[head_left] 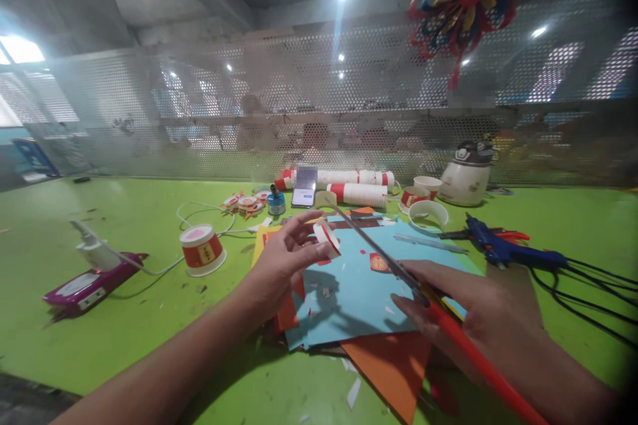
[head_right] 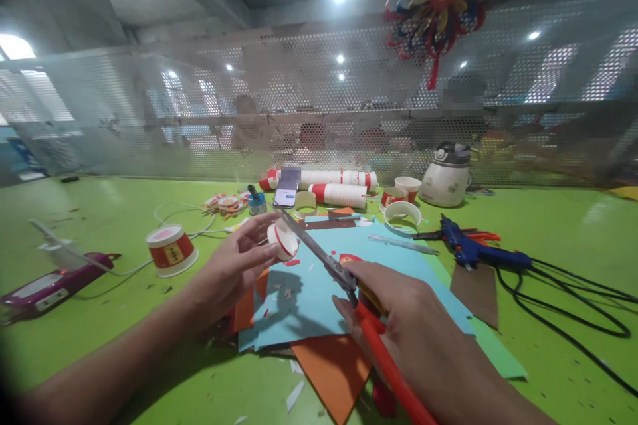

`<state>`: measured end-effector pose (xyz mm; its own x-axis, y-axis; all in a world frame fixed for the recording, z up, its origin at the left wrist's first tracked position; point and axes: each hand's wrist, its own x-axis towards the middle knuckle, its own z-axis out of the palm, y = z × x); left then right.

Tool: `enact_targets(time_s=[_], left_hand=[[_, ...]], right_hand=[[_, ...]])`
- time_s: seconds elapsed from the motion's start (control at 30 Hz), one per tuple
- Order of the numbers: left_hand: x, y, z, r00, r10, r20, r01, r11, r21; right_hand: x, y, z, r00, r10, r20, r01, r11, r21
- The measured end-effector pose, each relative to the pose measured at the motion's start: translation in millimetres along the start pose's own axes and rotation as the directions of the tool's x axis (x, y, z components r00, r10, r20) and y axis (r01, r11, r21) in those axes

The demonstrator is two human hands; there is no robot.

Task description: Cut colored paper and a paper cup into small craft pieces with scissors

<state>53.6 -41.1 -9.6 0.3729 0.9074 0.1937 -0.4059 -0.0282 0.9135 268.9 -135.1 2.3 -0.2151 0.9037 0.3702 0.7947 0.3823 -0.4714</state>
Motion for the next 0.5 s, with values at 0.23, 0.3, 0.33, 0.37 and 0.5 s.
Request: enact_targets(time_s=[0.23, 0.3, 0.33, 0.37, 0.5], left_hand=[[-1.8, 1.8, 2.5, 0.997, 0.074, -0.001, -0.074, 0.991, 0.115], [-2.1, 2.1, 2.4, 0.997, 0.075, 0.012, -0.076, 0.992, 0.097], [-2.2, 2.0, 2.2, 0.997, 0.078, 0.012, -0.079, 0.992, 0.094], [-2.4, 1.9, 1.9, 0.997, 0.079, 0.009, -0.08, 0.992, 0.095], [-2.7, 0.7, 1.2, 0.998, 0.054, 0.015, -0.055, 0.996, 0.066]], right_hand=[[0.1, 0.5, 4.8, 0.979, -0.016, -0.201, 0.013, 1.0, -0.016], [-0.2, 1.9, 5.3, 0.979, -0.014, -0.204, 0.006, 0.999, -0.038], [-0.4, 2.1, 5.0, 0.979, -0.016, -0.205, 0.007, 0.999, -0.048], [-0.4, 1.9, 4.4, 0.98, -0.021, -0.199, 0.012, 0.999, -0.048], [0.2, -1.7, 1.8, 0.993, -0.015, -0.113, 0.016, 1.0, 0.004]])
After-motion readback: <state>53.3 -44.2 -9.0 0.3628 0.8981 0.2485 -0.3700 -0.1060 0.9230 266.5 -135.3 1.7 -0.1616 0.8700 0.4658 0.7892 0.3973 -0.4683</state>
